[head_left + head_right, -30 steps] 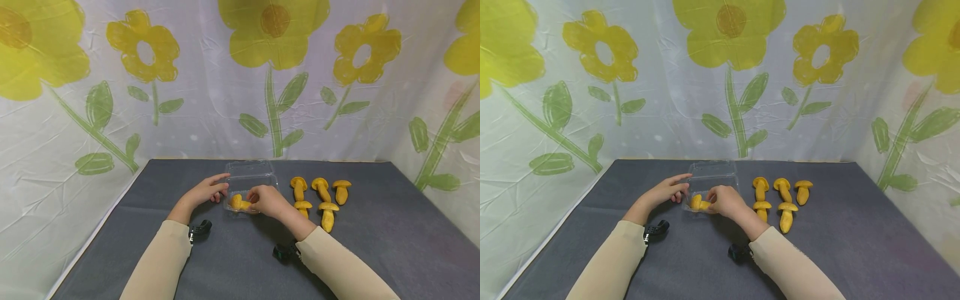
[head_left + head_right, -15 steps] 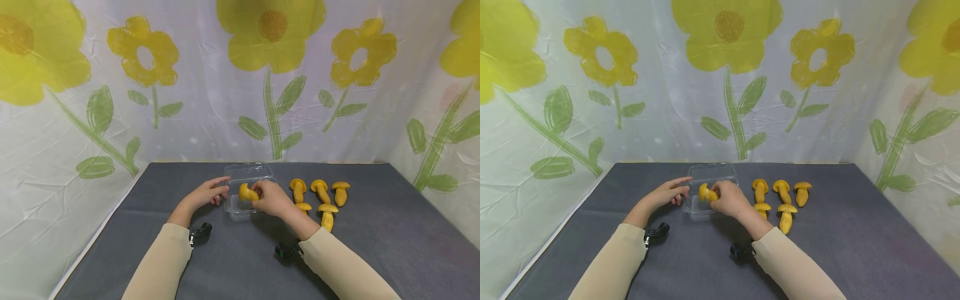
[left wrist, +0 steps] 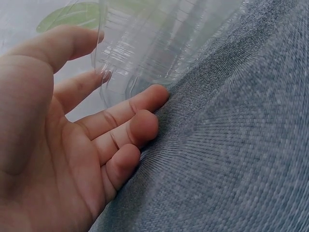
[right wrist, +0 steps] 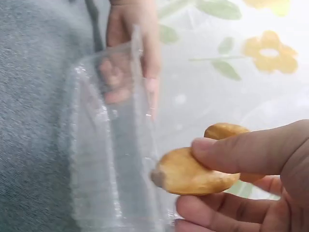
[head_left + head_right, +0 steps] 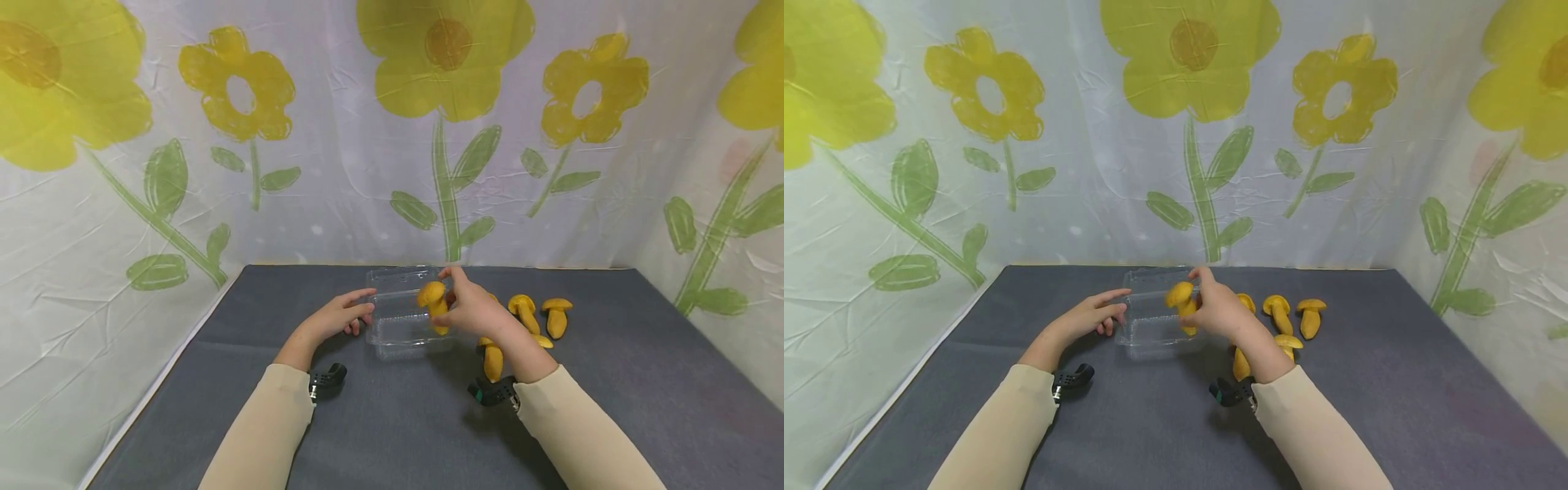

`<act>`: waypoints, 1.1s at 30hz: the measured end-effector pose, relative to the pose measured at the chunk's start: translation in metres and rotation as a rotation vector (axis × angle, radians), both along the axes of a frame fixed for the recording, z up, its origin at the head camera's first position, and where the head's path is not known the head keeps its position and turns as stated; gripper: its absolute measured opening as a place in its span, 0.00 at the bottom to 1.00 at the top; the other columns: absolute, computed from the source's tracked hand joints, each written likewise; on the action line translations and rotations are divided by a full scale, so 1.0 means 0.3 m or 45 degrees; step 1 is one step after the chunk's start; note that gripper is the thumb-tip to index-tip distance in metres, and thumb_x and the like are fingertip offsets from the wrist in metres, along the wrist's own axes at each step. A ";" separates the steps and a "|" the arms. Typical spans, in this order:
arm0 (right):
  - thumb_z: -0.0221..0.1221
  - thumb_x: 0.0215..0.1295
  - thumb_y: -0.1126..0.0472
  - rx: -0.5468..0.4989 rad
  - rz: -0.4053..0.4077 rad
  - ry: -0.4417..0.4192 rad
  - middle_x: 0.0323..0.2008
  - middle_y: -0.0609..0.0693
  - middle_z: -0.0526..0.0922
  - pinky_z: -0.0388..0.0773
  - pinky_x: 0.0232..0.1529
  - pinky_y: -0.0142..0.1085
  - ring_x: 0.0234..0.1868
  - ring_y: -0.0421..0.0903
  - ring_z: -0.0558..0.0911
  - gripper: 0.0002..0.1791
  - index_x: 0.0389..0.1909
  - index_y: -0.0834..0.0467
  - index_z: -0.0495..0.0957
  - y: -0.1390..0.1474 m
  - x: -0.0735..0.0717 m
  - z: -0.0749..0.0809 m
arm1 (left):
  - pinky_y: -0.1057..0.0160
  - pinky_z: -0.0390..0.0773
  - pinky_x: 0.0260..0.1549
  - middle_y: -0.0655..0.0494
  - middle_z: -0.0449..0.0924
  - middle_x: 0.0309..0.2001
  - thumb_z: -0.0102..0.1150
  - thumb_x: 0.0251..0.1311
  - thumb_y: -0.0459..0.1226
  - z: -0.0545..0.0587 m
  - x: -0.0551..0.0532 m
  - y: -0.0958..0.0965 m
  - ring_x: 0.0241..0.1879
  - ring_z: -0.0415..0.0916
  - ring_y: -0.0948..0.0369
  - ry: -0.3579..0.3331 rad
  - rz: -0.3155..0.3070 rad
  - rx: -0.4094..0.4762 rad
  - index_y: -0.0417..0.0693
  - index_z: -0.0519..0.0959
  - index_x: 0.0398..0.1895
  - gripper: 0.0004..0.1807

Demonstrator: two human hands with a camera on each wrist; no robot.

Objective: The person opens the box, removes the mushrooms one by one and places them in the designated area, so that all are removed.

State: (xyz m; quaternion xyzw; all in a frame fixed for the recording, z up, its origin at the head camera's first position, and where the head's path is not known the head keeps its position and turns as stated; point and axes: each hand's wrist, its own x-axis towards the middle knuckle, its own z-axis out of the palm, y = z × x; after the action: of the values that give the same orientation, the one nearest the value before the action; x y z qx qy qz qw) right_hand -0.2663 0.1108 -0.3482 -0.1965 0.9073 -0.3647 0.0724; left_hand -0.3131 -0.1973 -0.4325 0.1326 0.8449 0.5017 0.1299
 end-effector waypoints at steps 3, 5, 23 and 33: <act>0.73 0.62 0.61 0.024 0.053 0.000 0.44 0.55 0.82 0.77 0.38 0.45 0.35 0.49 0.82 0.46 0.74 0.51 0.55 0.021 0.001 0.017 | 0.60 0.73 0.32 0.50 0.82 0.42 0.54 0.78 0.47 -0.002 0.000 -0.001 0.29 0.75 0.57 0.009 -0.007 -0.006 0.54 0.61 0.81 0.33; 0.73 0.63 0.61 0.037 0.093 0.019 0.46 0.54 0.81 0.76 0.39 0.45 0.36 0.50 0.82 0.44 0.74 0.49 0.57 0.032 0.006 0.029 | 0.60 0.73 0.33 0.50 0.82 0.42 0.54 0.78 0.47 -0.002 0.000 -0.001 0.29 0.75 0.57 0.014 -0.008 -0.011 0.54 0.61 0.81 0.32; 0.69 0.68 0.59 -0.023 0.143 -0.200 0.46 0.58 0.81 0.82 0.37 0.43 0.35 0.54 0.84 0.24 0.61 0.57 0.73 0.154 0.017 0.109 | 0.59 0.74 0.33 0.50 0.83 0.43 0.53 0.78 0.47 0.003 -0.001 0.002 0.29 0.76 0.56 0.022 0.008 -0.029 0.55 0.61 0.81 0.32; 0.68 0.68 0.62 0.014 0.073 -0.412 0.47 0.59 0.80 0.83 0.42 0.44 0.38 0.55 0.85 0.29 0.67 0.64 0.71 0.275 0.013 0.142 | 0.60 0.73 0.33 0.49 0.82 0.44 0.52 0.78 0.48 -0.002 0.001 -0.003 0.29 0.76 0.56 0.021 0.005 -0.029 0.53 0.60 0.81 0.32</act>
State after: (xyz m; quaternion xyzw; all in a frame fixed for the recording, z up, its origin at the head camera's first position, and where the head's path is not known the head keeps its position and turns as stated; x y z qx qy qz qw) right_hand -0.2625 0.1934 -0.3055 -0.1606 0.8797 -0.3844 0.2292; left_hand -0.3127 -0.1982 -0.4332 0.1335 0.8519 0.4911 0.1236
